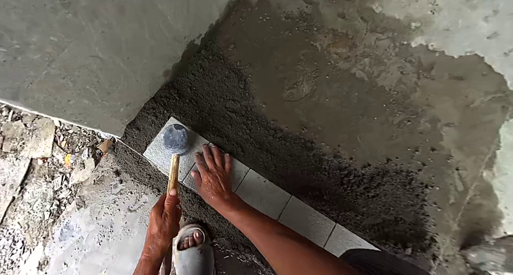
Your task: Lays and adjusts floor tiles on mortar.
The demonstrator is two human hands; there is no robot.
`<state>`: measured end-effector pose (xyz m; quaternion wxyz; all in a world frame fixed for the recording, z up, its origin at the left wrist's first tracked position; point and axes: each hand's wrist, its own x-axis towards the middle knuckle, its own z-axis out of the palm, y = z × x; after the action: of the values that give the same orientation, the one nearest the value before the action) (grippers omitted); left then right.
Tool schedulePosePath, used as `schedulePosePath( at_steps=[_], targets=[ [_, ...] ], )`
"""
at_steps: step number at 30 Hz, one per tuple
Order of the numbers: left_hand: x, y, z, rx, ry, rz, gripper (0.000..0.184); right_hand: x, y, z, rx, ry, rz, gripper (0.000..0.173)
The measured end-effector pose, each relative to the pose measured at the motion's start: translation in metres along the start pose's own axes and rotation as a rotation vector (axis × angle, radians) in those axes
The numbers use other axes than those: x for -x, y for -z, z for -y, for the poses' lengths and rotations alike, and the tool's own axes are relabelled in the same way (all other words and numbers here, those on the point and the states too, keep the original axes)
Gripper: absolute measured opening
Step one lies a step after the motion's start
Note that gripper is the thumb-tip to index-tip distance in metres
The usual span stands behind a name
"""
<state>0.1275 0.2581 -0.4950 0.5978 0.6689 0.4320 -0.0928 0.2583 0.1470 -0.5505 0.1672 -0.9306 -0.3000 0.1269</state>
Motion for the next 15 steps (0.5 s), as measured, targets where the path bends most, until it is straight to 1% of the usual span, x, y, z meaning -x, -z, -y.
schedulePosePath(
  at_steps=[2,4,6,8,11,15],
  targets=[
    [0.008,-0.001,-0.002,0.055,-0.015,-0.002,0.057,0.015,0.001,0.005,-0.024,-0.007,0.017,0.056],
    [0.020,0.001,-0.001,0.087,-0.028,-0.007,0.056,0.040,-0.001,0.007,-0.046,0.003,0.015,0.055],
    [0.036,0.003,0.002,0.072,-0.024,-0.005,0.057,0.069,0.002,0.001,-0.070,-0.020,0.011,0.053],
    [0.051,0.005,0.005,0.052,-0.012,0.018,0.055,0.088,0.007,-0.013,-0.073,-0.066,-0.026,0.053],
    [0.067,0.000,0.012,0.020,0.012,0.095,0.056,0.099,0.013,-0.043,-0.026,-0.126,-0.088,0.053],
    [0.067,-0.017,0.016,-0.072,-0.007,0.171,0.055,0.101,0.014,-0.070,0.038,-0.151,-0.078,0.052]
  ],
)
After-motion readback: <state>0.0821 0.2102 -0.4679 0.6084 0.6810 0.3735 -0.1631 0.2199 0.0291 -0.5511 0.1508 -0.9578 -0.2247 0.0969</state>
